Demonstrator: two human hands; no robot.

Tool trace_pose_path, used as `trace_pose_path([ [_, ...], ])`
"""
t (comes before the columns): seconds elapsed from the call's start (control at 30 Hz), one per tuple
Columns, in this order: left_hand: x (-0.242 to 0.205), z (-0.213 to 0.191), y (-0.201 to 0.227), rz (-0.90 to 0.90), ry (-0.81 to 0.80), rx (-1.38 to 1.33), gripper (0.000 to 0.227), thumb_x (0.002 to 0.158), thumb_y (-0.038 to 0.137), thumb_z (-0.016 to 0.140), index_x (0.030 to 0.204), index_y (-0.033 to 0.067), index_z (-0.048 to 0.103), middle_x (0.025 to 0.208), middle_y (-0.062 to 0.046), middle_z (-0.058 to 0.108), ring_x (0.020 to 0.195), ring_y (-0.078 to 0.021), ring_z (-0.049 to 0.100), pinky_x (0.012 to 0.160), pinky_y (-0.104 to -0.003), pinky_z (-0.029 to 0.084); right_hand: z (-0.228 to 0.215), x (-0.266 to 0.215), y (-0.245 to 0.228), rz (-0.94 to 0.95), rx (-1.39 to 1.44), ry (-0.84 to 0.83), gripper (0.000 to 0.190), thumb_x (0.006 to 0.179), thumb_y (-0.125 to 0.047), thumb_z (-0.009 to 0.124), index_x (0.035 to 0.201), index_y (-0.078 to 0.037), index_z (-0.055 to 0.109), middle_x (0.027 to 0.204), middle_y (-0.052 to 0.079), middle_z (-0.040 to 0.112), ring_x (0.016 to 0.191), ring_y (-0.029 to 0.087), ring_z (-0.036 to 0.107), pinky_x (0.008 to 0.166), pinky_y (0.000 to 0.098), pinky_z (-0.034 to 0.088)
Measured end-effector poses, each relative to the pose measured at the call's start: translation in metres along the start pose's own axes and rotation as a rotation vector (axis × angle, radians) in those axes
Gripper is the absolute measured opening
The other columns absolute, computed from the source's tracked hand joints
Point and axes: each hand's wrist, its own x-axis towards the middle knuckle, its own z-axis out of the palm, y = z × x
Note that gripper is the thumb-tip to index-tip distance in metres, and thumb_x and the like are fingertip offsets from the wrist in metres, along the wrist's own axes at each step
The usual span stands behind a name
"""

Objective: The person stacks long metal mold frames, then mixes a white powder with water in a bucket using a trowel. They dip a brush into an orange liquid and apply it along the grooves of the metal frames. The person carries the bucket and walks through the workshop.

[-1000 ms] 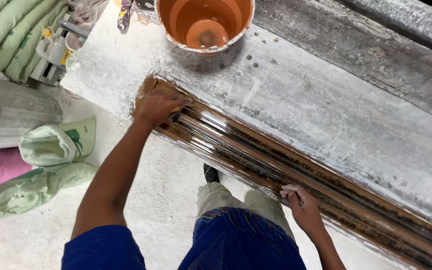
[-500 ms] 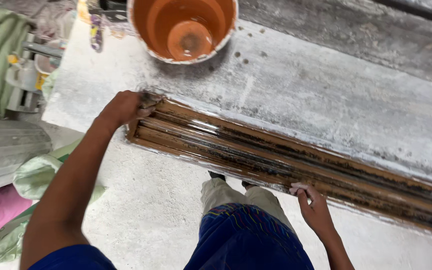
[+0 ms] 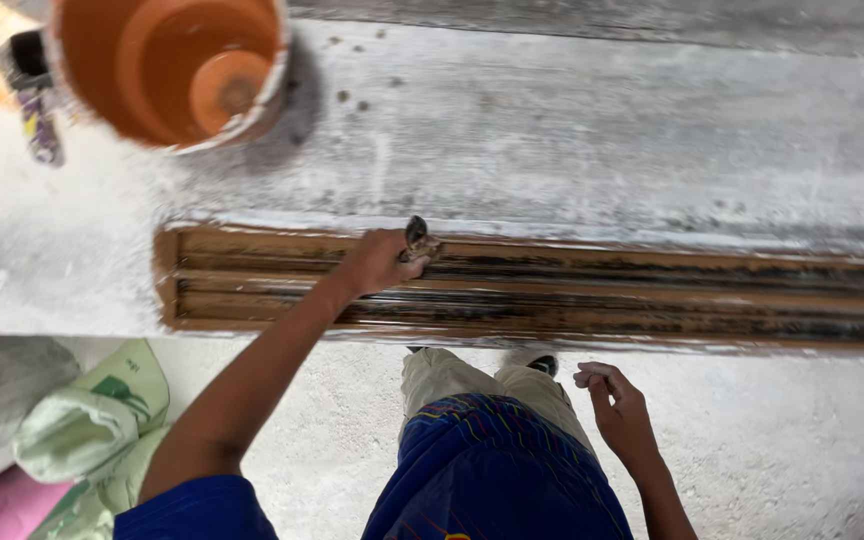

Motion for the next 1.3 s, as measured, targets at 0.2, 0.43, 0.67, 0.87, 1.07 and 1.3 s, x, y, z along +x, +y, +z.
trace_pose_path([
  [0.2, 0.095, 0.103, 0.11, 0.131, 0.054, 0.171, 0.033, 0.09, 0.029, 0.072, 0.116, 0.0095, 0.069, 0.089, -0.015, 0.075, 0.076, -0.0329, 0.07, 0.07, -0.047, 0.056, -0.084, -0.013, 0.094, 0.002, 0.129, 0.137, 0.026, 0.104, -0.015, 0.052, 0.122, -0.004, 0.066, 0.106, 0.011, 0.078, 0.104, 0.02, 0.073, 0.095, 0.0362, 0.058],
  [0.43, 0.22, 0.235, 0.243, 0.205, 0.019, 0.331, 0.033, 0.097, 0.043, 0.069, 0.107, 0.0116, 0.07, 0.083, -0.018, 0.073, 0.076, -0.0347, 0.071, 0.074, -0.046, 0.056, -0.241, -0.038, 0.246, 0.009, 0.194, 0.312, 0.025, 0.105, -0.015, 0.052, 0.122, -0.003, 0.065, 0.104, 0.013, 0.077, 0.104, 0.022, 0.073, 0.095, 0.0366, 0.056],
  [0.67, 0.34, 0.361, 0.372, 0.41, 0.043, 0.307, 0.035, 0.092, 0.041, 0.068, 0.109, 0.0113, 0.071, 0.083, -0.02, 0.072, 0.074, -0.0396, 0.069, 0.069, -0.051, 0.055, -0.387, -0.063, 0.352, -0.016, 0.398, 0.548, 0.025, 0.108, -0.012, 0.049, 0.125, 0.0, 0.062, 0.107, 0.014, 0.074, 0.103, 0.021, 0.071, 0.094, 0.034, 0.055],
  [0.87, 0.443, 0.467, 0.465, 0.421, 0.03, 0.3, 0.041, 0.093, 0.044, 0.07, 0.095, 0.0034, 0.068, 0.082, -0.021, 0.072, 0.069, -0.0394, 0.07, 0.065, -0.049, 0.055, -0.464, -0.042, 0.411, 0.033, 0.496, 0.616, 0.023, 0.108, -0.009, 0.049, 0.125, 0.0, 0.061, 0.108, 0.013, 0.074, 0.103, 0.02, 0.072, 0.093, 0.0326, 0.055],
  [1.07, 0.542, 0.578, 0.575, 0.351, -0.057, 0.312, 0.043, 0.097, 0.042, 0.068, 0.096, -0.0006, 0.064, 0.082, -0.022, 0.071, 0.064, -0.0375, 0.07, 0.061, -0.048, 0.057, -0.564, -0.017, 0.466, 0.064, 0.388, 0.593, 0.024, 0.107, -0.008, 0.049, 0.124, -0.001, 0.063, 0.105, 0.012, 0.075, 0.1, 0.022, 0.072, 0.091, 0.0327, 0.056],
  [1.3, 0.627, 0.677, 0.704, 0.479, 0.037, 0.258, 0.035, 0.093, 0.035, 0.068, 0.112, 0.0053, 0.069, 0.095, -0.02, 0.072, 0.07, -0.04, 0.07, 0.06, -0.05, 0.058, -0.709, -0.002, 0.517, 0.218, 0.323, 0.605, 0.025, 0.103, -0.01, 0.049, 0.123, -0.004, 0.063, 0.106, 0.009, 0.076, 0.101, 0.019, 0.074, 0.088, 0.0325, 0.06],
])
